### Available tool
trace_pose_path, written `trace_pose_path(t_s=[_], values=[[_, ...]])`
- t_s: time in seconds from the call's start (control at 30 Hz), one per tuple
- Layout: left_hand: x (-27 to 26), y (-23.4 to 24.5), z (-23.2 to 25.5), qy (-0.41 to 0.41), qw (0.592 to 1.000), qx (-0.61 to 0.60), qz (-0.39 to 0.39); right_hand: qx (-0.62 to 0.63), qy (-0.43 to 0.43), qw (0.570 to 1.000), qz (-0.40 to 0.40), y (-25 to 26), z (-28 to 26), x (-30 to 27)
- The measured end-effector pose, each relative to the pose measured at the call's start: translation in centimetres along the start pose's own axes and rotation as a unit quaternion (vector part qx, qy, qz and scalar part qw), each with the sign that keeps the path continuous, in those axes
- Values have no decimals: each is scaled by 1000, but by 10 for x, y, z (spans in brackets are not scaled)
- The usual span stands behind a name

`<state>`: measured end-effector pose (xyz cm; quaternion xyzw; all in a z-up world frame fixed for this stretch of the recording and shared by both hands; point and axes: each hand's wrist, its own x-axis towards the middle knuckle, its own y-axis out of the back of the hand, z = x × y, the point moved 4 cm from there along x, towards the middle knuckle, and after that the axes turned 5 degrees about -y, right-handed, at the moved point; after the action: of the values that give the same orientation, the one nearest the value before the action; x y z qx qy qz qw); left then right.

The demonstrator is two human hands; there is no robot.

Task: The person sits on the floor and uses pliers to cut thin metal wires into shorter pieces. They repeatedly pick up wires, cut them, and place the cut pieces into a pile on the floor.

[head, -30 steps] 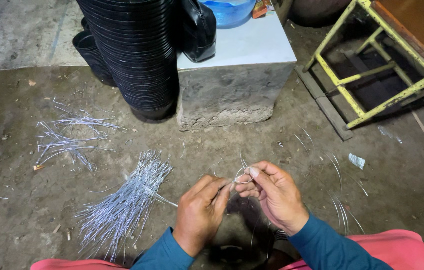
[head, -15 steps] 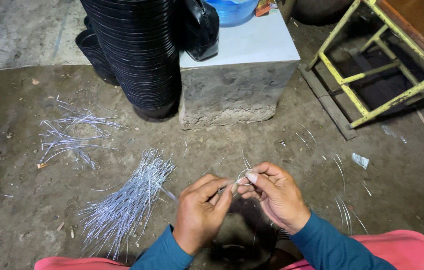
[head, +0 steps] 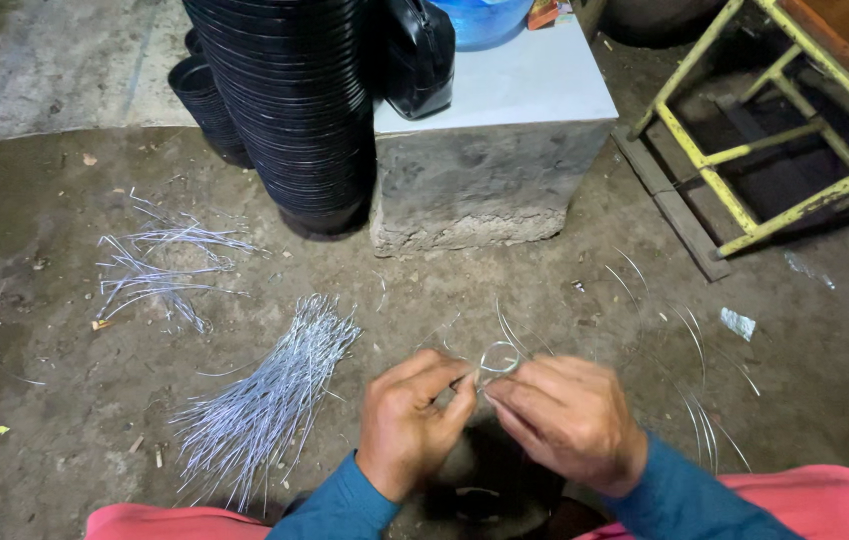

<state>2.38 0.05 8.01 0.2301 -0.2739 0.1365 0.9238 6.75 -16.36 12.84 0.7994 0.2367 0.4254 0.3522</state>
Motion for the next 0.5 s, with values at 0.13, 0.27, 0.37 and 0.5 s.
trace_pose_path(t_s=[0.13, 0.27, 0.37, 0.5], values=[[-1, -4, 5, -30, 996, -24, -79, 63, -72, 992, -84, 12, 27, 11], [-3, -5, 8, -41, 988, -99, -109, 238, -291, 895, -239, -14, 83, -7], [-6, -7, 1, 52, 983, -125, -120, 423, -319, 817, -228, -49, 99, -32], [-8, -9, -11, 131, 974, -153, -101, 578, -370, 718, -118, -82, 100, -71]])
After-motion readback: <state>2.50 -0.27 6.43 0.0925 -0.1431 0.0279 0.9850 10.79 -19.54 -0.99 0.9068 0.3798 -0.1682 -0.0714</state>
